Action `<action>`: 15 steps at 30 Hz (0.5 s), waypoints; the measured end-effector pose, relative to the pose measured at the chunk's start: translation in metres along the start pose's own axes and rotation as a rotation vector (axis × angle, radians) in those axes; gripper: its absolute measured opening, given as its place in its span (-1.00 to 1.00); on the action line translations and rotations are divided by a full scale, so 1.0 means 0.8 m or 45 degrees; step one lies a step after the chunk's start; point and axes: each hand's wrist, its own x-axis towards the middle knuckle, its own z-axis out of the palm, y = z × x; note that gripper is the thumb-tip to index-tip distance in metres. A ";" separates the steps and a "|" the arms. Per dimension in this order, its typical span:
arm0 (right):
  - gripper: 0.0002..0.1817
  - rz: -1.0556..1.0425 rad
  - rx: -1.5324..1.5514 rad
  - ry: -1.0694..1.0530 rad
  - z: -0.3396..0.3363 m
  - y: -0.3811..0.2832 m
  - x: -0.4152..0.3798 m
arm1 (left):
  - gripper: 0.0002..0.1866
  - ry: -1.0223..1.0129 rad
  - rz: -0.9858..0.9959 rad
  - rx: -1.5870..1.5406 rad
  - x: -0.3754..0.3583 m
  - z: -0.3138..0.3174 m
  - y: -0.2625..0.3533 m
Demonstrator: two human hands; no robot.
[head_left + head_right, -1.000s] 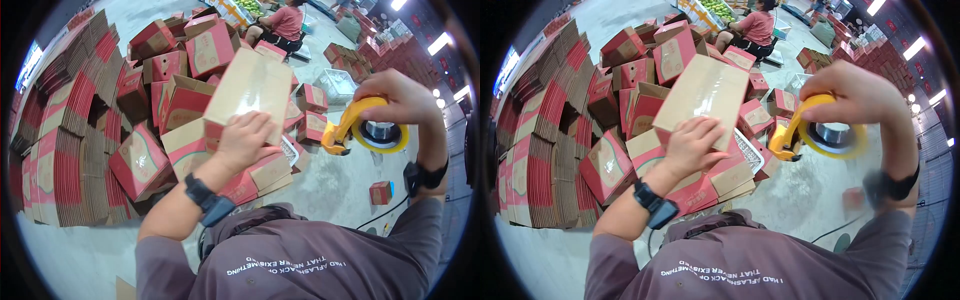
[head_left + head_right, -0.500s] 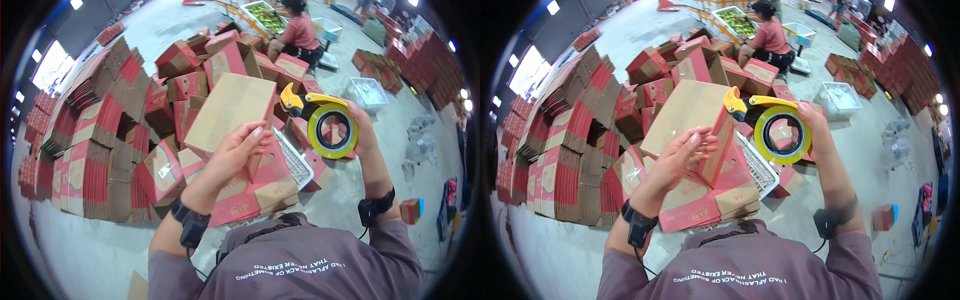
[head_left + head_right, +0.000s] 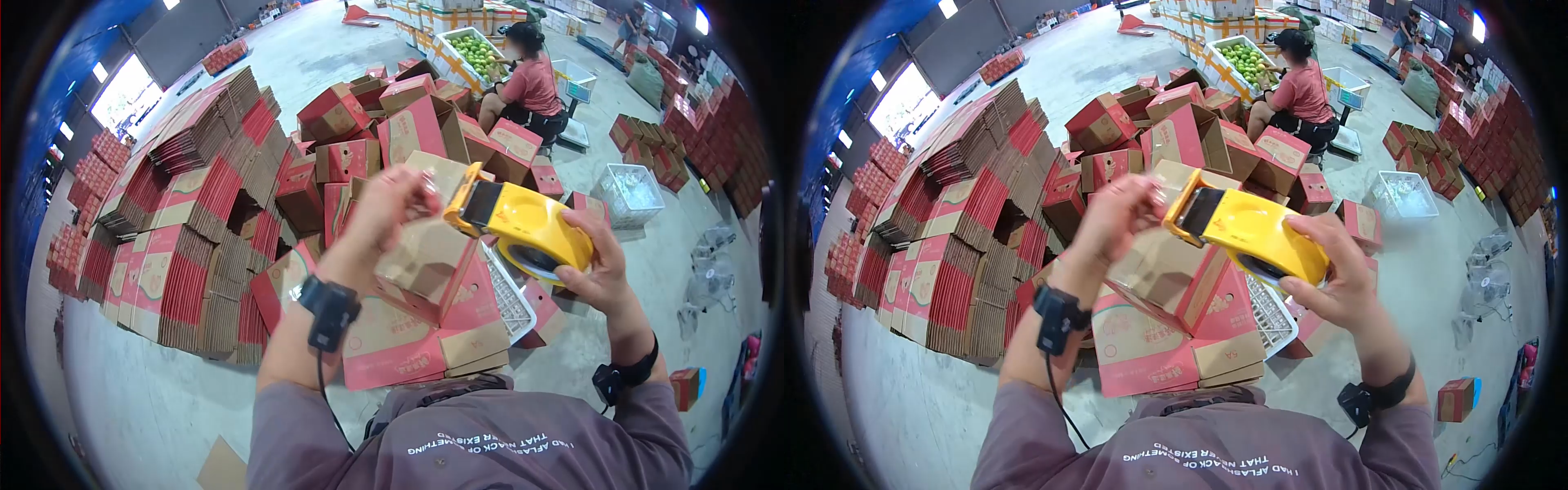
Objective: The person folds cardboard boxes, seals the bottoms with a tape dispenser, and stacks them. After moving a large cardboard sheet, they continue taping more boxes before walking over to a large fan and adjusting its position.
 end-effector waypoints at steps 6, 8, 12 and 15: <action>-0.38 0.114 -0.244 -0.226 -0.033 0.021 -0.025 | -0.79 0.411 0.007 -0.392 0.060 -0.241 0.022; -0.40 0.473 -0.344 -0.729 -0.005 0.050 -0.049 | -0.83 0.203 -0.221 -0.015 0.062 -0.291 -0.061; -0.44 0.508 -0.452 -0.890 0.113 0.097 -0.060 | -0.65 -0.435 -0.342 0.853 0.019 -0.247 -0.246; -0.44 0.551 -0.598 -0.890 0.160 0.111 -0.057 | -0.58 -0.289 -0.616 0.416 -0.036 -0.224 -0.270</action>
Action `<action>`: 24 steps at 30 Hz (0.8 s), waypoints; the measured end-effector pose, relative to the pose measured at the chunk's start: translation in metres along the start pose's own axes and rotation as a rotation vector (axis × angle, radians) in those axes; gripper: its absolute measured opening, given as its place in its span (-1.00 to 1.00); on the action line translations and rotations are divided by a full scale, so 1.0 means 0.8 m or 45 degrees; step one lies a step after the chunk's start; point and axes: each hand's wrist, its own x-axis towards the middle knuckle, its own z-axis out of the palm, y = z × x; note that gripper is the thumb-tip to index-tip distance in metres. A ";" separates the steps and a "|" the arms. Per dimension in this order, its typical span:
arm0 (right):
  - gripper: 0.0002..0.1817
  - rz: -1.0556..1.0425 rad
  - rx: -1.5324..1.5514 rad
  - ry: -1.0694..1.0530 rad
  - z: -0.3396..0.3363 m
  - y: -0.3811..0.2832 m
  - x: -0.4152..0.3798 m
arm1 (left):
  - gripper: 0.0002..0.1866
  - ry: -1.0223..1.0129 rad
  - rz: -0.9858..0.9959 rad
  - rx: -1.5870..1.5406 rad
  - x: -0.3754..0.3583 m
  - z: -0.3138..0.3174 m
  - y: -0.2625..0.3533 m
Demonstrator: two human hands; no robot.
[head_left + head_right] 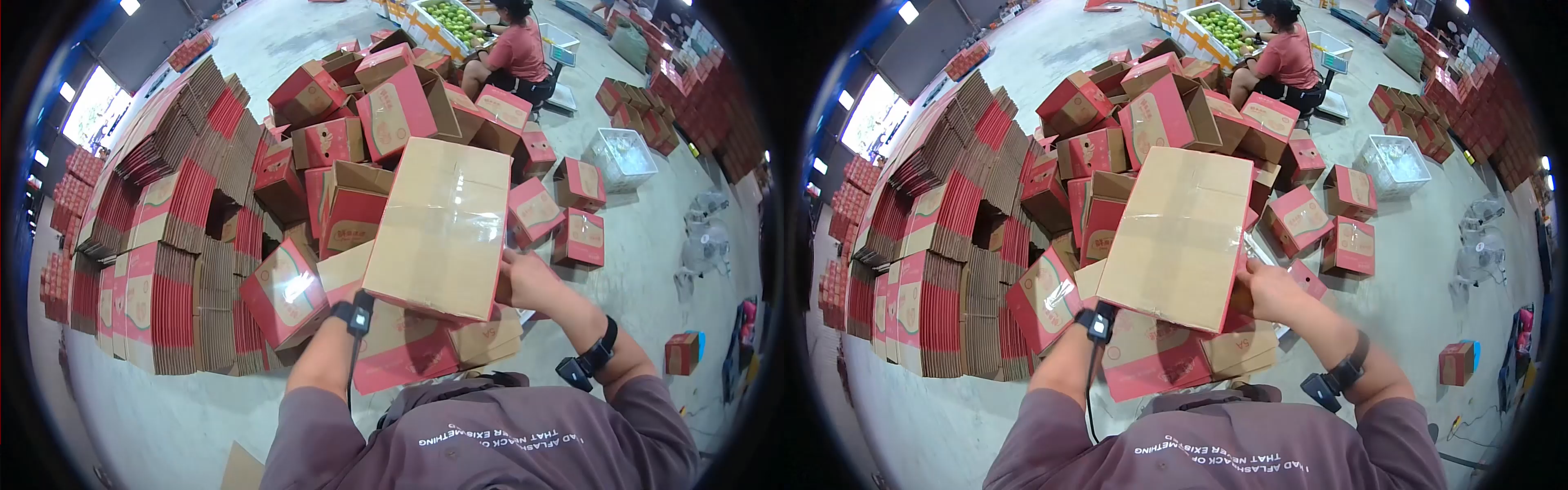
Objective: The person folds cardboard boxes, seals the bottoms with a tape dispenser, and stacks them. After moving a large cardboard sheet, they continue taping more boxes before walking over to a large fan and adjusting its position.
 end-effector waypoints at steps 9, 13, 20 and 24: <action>-0.36 0.049 0.451 0.414 -0.083 0.003 0.039 | -0.23 0.569 0.176 -0.469 -0.015 -0.012 0.046; -0.41 0.090 1.378 1.069 -0.123 0.023 0.101 | -0.25 0.601 0.772 -0.619 -0.098 -0.056 0.257; -0.54 0.434 2.165 0.491 0.061 0.102 0.038 | -0.26 1.045 0.133 0.714 -0.043 -0.074 -0.072; -0.50 0.922 2.556 0.450 0.155 0.110 -0.031 | -0.10 1.357 -0.013 0.708 -0.080 0.036 -0.163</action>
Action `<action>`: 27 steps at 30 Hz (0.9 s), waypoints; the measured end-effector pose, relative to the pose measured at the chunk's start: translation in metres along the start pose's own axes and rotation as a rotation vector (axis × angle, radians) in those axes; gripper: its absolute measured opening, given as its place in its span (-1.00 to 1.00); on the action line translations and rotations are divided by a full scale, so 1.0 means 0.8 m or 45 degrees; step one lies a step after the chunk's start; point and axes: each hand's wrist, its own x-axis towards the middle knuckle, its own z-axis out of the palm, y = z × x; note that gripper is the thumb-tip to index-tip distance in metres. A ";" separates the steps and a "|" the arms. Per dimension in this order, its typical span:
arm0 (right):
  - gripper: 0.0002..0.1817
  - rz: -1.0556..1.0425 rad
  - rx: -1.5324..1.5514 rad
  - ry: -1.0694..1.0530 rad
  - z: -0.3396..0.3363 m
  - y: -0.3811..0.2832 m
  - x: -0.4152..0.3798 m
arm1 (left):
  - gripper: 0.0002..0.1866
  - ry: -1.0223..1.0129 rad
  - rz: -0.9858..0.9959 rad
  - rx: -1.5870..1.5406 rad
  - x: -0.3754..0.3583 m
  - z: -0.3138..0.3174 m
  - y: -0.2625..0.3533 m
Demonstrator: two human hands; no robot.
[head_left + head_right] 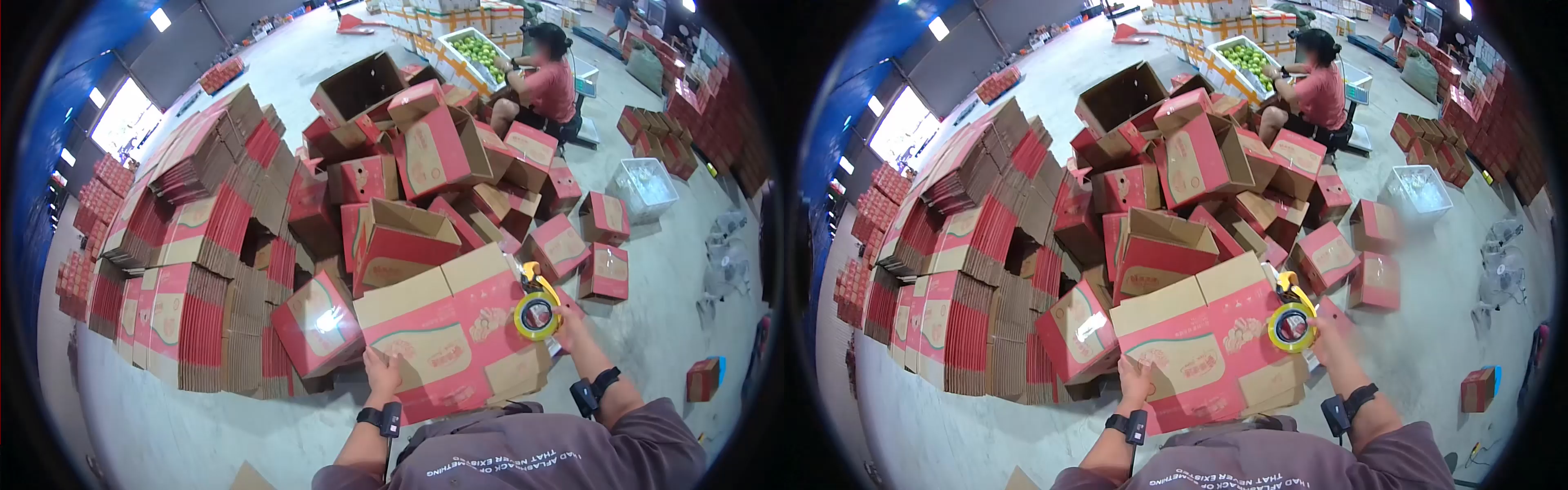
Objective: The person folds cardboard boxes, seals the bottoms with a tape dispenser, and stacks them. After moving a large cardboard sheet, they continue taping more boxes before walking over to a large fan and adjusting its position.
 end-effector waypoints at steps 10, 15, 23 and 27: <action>-0.56 -0.207 0.552 -0.022 -0.051 -0.029 -0.019 | -0.45 -0.515 -0.095 -1.394 0.014 -0.186 0.136; -0.53 -0.296 0.107 -0.184 -0.067 -0.077 -0.068 | -0.80 -0.699 -0.124 -1.049 0.019 -0.238 0.125; -0.08 -0.516 -1.448 -1.023 0.145 -0.119 -0.296 | -0.47 0.326 0.164 -1.139 -0.064 -0.242 0.259; -0.04 -0.713 -1.637 -0.905 0.152 -0.118 -0.283 | -0.44 0.075 0.337 -1.393 -0.023 -0.235 0.233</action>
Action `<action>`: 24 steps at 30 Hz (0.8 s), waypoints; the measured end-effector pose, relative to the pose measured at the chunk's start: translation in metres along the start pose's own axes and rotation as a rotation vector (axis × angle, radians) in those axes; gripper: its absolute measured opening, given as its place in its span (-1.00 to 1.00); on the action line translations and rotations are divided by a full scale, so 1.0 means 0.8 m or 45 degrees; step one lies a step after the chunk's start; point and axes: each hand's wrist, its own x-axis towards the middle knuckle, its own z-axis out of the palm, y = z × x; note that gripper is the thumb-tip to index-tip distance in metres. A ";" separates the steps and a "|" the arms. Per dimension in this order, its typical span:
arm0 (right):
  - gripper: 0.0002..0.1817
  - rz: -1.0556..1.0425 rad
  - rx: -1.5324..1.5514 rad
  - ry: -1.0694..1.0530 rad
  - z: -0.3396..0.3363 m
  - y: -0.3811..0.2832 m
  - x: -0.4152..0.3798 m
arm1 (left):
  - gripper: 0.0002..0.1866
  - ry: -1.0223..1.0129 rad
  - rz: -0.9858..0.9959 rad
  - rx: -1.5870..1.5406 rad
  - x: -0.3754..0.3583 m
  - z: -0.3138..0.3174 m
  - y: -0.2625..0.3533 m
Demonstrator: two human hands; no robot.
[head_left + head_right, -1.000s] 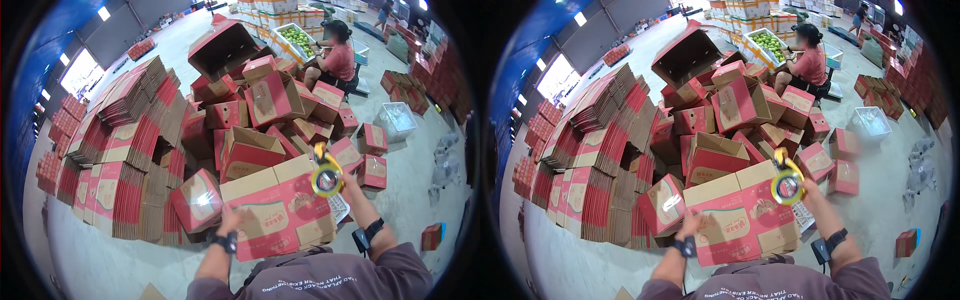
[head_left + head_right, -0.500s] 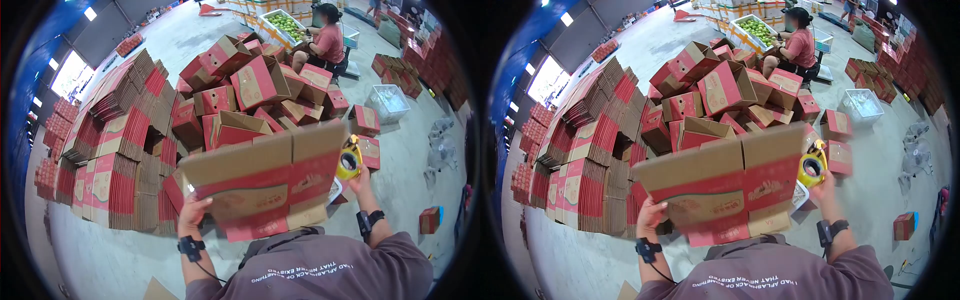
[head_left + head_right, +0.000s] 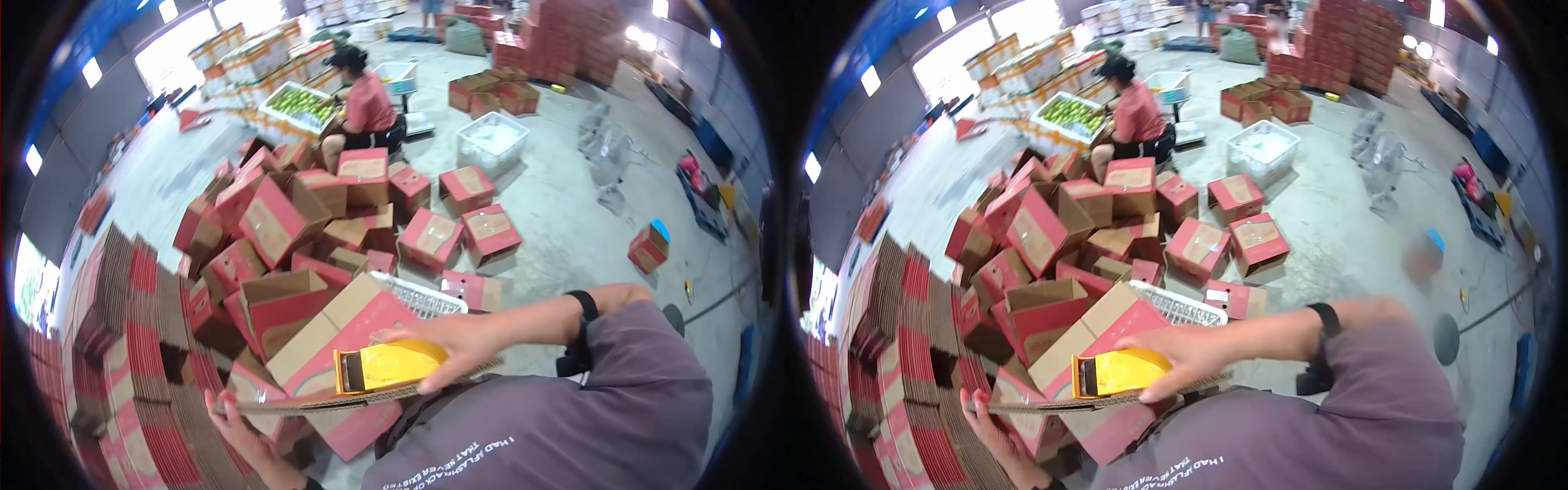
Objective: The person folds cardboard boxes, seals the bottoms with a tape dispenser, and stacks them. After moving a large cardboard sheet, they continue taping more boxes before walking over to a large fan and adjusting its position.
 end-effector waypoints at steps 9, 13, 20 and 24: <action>-0.31 -0.100 -0.992 0.091 -0.061 -0.012 0.059 | -0.47 -0.099 0.056 -0.032 -0.025 0.027 0.018; -0.34 -0.045 -1.172 0.107 -0.072 -0.017 0.093 | -0.51 -0.270 0.204 0.285 -0.047 0.040 0.045; -0.32 -0.253 -0.934 -0.007 -0.058 -0.018 0.190 | -0.64 -0.783 1.094 0.852 -0.011 0.070 0.068; -0.34 -0.232 -0.641 -0.057 -0.049 -0.027 0.204 | -0.63 -1.992 0.664 0.751 -0.050 0.141 0.025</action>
